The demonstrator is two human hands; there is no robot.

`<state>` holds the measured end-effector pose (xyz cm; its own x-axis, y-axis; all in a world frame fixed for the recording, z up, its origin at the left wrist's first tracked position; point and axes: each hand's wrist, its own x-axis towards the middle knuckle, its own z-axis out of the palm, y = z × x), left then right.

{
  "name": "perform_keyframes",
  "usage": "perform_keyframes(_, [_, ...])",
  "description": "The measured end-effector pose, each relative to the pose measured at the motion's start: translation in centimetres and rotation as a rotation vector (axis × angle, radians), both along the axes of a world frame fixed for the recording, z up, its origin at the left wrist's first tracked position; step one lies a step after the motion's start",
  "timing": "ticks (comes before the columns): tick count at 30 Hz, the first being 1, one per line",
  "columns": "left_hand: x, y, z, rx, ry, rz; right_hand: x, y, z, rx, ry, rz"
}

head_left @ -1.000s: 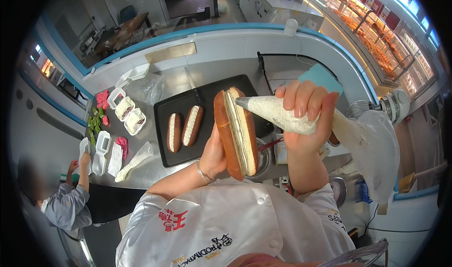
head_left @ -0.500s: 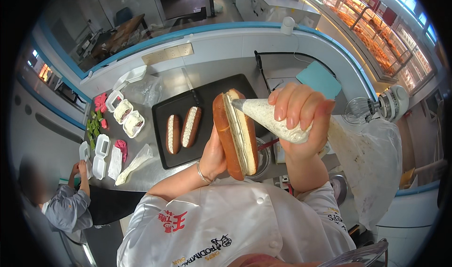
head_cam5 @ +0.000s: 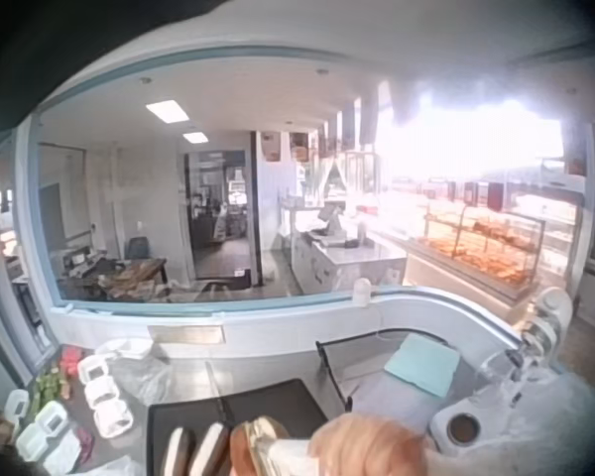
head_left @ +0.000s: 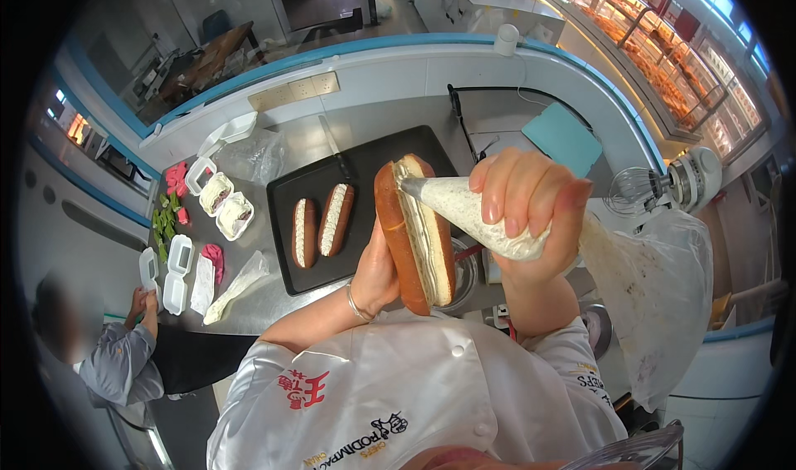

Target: The person slices long bread rolls lengthwise and fills them with white cream using a piping bag. They repeat this process for multiple rolls, placing the finished items on a black tray. A coworker is visible in the background handling containers.

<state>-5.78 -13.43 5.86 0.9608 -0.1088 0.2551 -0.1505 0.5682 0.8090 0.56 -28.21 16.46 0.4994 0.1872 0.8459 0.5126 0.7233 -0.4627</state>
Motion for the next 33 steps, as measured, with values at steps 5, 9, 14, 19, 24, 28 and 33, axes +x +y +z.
perform_keyframes(5, [-0.1, -0.1, 0.7, 0.063, -0.054, 0.048, -0.6, 0.0, 0.4, -0.026, 0.017, -0.068])
perform_keyframes(9, [-0.3, -0.3, 1.0, 0.085, -0.078, 0.043, -0.9, 0.0, 0.5, -0.024, 0.033, -0.113])
perform_keyframes(14, [-0.2, -0.3, 1.1, 0.089, -0.100, 0.042, -0.8, -0.1, 0.4, -0.046, 0.011, -0.143])
perform_keyframes(19, [0.3, -0.3, 0.5, -0.086, 0.013, -0.023, -1.2, -0.2, 0.5, -0.044, 0.006, -0.177])
perform_keyframes(24, [0.3, -0.2, 1.1, -0.050, -0.018, 0.021, -1.1, -0.3, 0.5, -0.051, -0.028, -0.171])
perform_keyframes(28, [-0.5, -0.4, 1.0, -0.265, 0.191, -0.035, -1.1, -0.4, 0.0, -0.025, -0.057, -0.111])
perform_keyframes(33, [-0.1, 0.2, -0.1, -0.176, 0.047, -0.086, -1.5, -0.4, -0.7, -0.030, -0.073, -0.060])
